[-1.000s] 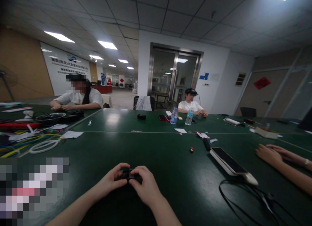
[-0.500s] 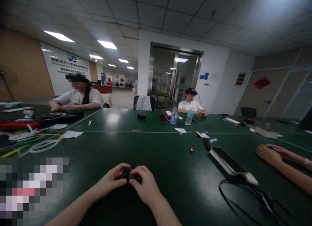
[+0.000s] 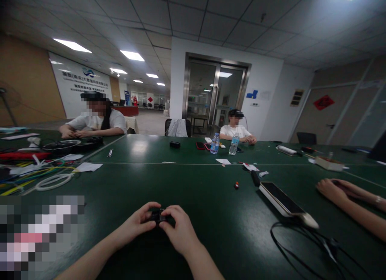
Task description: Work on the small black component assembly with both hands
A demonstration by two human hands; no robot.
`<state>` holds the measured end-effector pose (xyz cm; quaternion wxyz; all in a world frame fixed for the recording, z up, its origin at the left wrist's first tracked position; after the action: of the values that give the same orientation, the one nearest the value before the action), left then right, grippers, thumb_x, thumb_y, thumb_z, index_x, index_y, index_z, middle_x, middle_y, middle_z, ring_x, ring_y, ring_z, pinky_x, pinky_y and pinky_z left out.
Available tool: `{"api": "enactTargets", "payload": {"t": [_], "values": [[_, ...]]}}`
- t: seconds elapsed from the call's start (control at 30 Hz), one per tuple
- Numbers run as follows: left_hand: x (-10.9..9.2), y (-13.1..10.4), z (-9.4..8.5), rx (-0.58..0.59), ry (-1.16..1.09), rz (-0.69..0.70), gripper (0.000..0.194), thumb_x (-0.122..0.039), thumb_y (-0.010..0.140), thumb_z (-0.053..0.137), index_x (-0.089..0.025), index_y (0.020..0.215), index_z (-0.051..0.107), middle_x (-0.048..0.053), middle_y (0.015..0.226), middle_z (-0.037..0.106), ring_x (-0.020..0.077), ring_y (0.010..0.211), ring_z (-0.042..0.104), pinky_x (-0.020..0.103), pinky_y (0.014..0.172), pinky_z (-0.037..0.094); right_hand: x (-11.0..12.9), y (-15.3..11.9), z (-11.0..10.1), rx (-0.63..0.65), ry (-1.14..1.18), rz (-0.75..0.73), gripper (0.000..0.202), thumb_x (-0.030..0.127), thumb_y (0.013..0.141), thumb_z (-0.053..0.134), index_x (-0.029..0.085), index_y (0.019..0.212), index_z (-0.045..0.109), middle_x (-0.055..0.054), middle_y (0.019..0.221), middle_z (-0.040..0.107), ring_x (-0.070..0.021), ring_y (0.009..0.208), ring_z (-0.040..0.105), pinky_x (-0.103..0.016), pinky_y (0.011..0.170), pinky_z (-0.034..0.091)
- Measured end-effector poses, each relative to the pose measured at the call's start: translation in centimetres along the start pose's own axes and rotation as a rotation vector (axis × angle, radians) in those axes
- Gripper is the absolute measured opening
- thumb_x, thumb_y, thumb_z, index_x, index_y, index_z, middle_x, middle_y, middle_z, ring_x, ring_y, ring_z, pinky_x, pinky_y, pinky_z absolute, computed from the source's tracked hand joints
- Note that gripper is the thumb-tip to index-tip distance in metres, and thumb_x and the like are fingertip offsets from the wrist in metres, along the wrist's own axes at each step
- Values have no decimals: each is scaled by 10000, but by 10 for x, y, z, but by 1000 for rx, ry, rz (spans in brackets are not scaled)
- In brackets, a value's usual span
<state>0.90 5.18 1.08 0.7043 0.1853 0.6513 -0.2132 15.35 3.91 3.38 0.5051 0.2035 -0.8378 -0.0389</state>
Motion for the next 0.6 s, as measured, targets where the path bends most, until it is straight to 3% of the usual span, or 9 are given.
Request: {"api": "enactTargets", "payload": {"t": [0.6], "values": [[5, 3, -3, -6, 12, 36, 452, -259, 704, 655, -232, 1088, 417, 36, 968, 625, 180, 854, 583, 319, 758, 401, -2, 1, 1, -20, 71, -1, 197, 167, 706, 593, 244, 887, 611, -15, 1017, 571, -175, 971, 542, -308, 843, 414]]}}
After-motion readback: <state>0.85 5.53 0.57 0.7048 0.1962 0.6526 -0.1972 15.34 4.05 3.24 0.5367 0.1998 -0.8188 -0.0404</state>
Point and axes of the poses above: each hand's wrist, its own y-axis towards the middle knuckle, its own z-axis out of the palm, x = y × z, the point moved 5 cm from there along y, towards the middle knuckle
